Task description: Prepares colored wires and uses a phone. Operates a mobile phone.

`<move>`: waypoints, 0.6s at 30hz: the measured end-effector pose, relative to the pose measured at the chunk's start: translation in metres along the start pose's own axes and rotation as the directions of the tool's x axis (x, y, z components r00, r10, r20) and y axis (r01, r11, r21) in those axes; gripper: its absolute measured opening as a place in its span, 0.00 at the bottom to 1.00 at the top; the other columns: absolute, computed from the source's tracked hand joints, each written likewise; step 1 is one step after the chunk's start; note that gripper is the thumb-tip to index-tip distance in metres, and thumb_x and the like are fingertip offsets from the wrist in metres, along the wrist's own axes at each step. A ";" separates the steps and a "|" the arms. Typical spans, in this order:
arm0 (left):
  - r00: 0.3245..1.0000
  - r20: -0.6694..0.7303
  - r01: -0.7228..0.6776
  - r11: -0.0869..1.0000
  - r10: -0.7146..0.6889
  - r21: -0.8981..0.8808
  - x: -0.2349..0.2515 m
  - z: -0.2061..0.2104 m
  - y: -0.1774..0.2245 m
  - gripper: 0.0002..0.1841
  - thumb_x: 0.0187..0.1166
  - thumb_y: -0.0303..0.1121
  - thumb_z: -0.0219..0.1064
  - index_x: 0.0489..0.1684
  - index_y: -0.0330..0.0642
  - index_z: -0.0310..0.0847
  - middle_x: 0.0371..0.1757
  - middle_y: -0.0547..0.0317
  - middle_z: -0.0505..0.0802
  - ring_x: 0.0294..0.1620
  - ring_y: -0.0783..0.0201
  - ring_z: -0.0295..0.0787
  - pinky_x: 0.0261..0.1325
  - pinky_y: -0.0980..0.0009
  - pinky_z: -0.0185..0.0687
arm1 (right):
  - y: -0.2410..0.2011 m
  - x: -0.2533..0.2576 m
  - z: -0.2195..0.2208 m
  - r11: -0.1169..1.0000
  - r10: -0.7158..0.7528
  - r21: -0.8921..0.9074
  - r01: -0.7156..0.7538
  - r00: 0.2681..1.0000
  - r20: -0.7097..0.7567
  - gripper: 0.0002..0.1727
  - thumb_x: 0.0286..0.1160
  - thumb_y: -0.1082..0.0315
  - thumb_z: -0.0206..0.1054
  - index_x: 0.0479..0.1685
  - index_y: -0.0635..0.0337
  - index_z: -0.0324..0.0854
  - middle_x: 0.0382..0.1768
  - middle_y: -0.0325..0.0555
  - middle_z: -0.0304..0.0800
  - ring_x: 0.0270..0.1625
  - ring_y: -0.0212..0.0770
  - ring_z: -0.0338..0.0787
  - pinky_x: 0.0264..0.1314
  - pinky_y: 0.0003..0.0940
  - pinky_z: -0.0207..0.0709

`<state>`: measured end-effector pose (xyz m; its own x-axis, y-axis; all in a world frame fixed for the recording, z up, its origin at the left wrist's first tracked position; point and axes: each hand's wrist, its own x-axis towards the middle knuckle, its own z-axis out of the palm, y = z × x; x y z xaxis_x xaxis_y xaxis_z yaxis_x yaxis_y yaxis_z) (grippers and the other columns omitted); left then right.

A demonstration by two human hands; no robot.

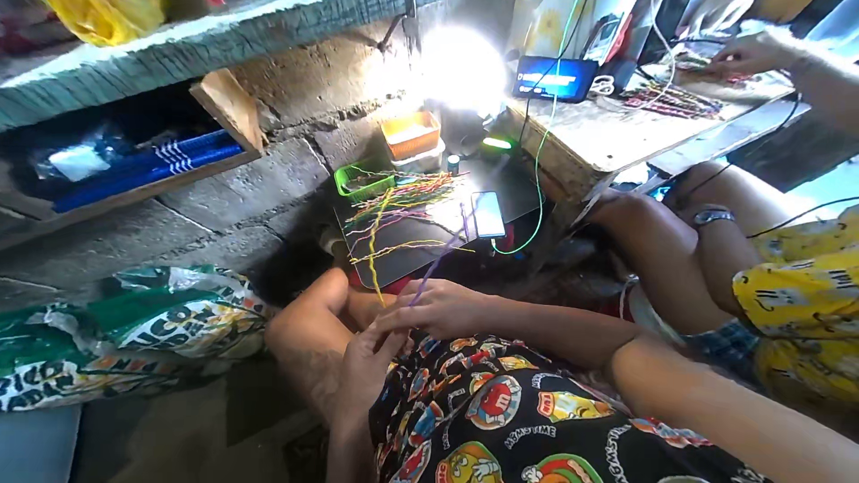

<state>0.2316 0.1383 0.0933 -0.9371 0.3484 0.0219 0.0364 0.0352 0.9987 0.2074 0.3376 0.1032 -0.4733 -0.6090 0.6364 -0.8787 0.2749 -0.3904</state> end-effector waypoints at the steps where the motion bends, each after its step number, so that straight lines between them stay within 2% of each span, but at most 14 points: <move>1: 1.000 -0.026 0.002 0.998 0.000 0.062 0.001 0.000 -0.001 0.07 0.80 0.26 0.64 0.43 0.39 0.89 0.31 0.70 0.94 0.32 0.77 0.90 0.42 0.78 0.89 | 0.005 0.003 0.003 0.999 -0.011 -0.034 0.011 1.000 -0.014 0.19 0.76 0.80 0.63 0.63 0.55 0.86 0.50 0.51 0.95 0.54 0.52 0.93 0.59 0.45 0.84; 3: 0.990 -0.116 -0.036 0.950 0.076 0.311 0.003 0.002 -0.007 0.07 0.78 0.30 0.67 0.42 0.38 0.88 0.33 0.68 0.94 0.34 0.79 0.91 0.43 0.80 0.89 | 0.015 0.007 0.011 0.995 0.006 -0.096 -0.010 0.999 -0.048 0.16 0.78 0.76 0.65 0.62 0.56 0.86 0.42 0.51 0.93 0.45 0.53 0.91 0.49 0.43 0.84; 4: 0.977 -0.154 -0.062 0.882 0.150 0.467 0.005 0.003 -0.011 0.09 0.76 0.33 0.66 0.42 0.36 0.88 0.35 0.64 0.93 0.36 0.79 0.90 0.45 0.80 0.87 | 0.019 0.008 0.015 0.994 0.028 -0.101 -0.034 0.998 -0.058 0.15 0.77 0.75 0.64 0.60 0.58 0.86 0.40 0.52 0.91 0.42 0.53 0.89 0.46 0.43 0.83; 5: 0.959 -0.172 -0.086 0.811 0.224 0.578 0.008 0.004 -0.016 0.11 0.74 0.33 0.66 0.41 0.33 0.88 0.36 0.58 0.93 0.38 0.76 0.89 0.46 0.77 0.85 | 0.023 0.009 0.019 0.994 0.057 -0.093 -0.063 0.997 -0.058 0.15 0.76 0.76 0.64 0.59 0.59 0.86 0.39 0.52 0.91 0.42 0.53 0.89 0.45 0.43 0.83; 7: 0.939 -0.189 -0.098 0.751 0.286 0.653 0.013 0.003 -0.026 0.11 0.73 0.33 0.66 0.38 0.32 0.88 0.36 0.53 0.92 0.38 0.76 0.88 0.45 0.79 0.83 | 0.030 0.010 0.027 0.993 0.100 -0.050 -0.103 0.994 -0.046 0.13 0.76 0.76 0.65 0.56 0.60 0.86 0.41 0.52 0.92 0.44 0.52 0.90 0.48 0.42 0.84; 8: 0.947 -0.198 -0.074 0.769 0.254 0.635 0.014 0.001 -0.028 0.11 0.72 0.33 0.66 0.38 0.32 0.89 0.37 0.54 0.93 0.39 0.77 0.88 0.46 0.81 0.83 | 0.035 0.010 0.030 0.993 0.110 -0.026 -0.112 0.993 -0.045 0.12 0.75 0.76 0.66 0.55 0.60 0.87 0.39 0.52 0.91 0.44 0.52 0.90 0.49 0.42 0.84; 10: 0.978 -0.200 0.036 0.882 0.066 0.471 0.016 -0.007 -0.027 0.09 0.73 0.30 0.67 0.40 0.32 0.88 0.41 0.60 0.92 0.42 0.82 0.88 0.50 0.83 0.85 | 0.044 0.009 0.035 0.994 0.108 0.023 -0.107 0.993 -0.042 0.11 0.76 0.76 0.66 0.53 0.60 0.87 0.38 0.51 0.91 0.45 0.52 0.90 0.50 0.42 0.84; 12: 0.976 -0.188 0.161 0.954 -0.115 0.252 0.019 -0.013 -0.023 0.06 0.74 0.23 0.63 0.41 0.35 0.86 0.37 0.73 0.92 0.39 0.85 0.88 0.48 0.83 0.86 | 0.053 0.009 0.036 0.994 0.088 0.072 -0.085 0.995 -0.042 0.11 0.74 0.77 0.68 0.53 0.60 0.88 0.38 0.51 0.91 0.46 0.52 0.90 0.51 0.42 0.85; 14: 0.962 -0.170 0.228 0.971 -0.213 0.070 0.022 -0.019 -0.024 0.14 0.77 0.19 0.56 0.38 0.45 0.88 0.32 0.80 0.94 0.34 0.83 0.90 0.45 0.80 0.89 | 0.060 0.012 0.034 0.988 0.083 0.130 -0.078 0.996 -0.030 0.14 0.71 0.77 0.71 0.54 0.60 0.89 0.40 0.52 0.92 0.47 0.53 0.91 0.50 0.43 0.85; 16: 0.966 -0.105 0.225 0.968 -0.236 -0.113 0.026 -0.026 -0.031 0.18 0.81 0.24 0.58 0.35 0.57 0.93 0.31 0.79 0.96 0.33 0.81 0.91 0.43 0.78 0.89 | 0.068 0.014 0.033 0.981 0.061 0.184 -0.056 0.998 -0.020 0.15 0.68 0.78 0.73 0.53 0.59 0.89 0.41 0.52 0.92 0.47 0.53 0.91 0.51 0.43 0.84; 18: 0.973 -0.011 0.224 0.948 -0.232 -0.225 0.032 -0.033 -0.038 0.09 0.80 0.38 0.69 0.38 0.66 0.97 0.34 0.77 0.97 0.35 0.80 0.93 0.45 0.78 0.89 | 0.075 0.016 0.035 0.974 0.032 0.227 -0.025 0.999 -0.027 0.15 0.67 0.78 0.73 0.53 0.59 0.90 0.42 0.51 0.93 0.48 0.52 0.90 0.53 0.42 0.83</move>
<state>0.1885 0.1171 0.0574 -0.9238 0.3200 -0.2100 -0.2533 -0.0996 0.9622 0.1356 0.3225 0.0610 -0.5028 -0.5792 0.6417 -0.8294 0.1140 -0.5470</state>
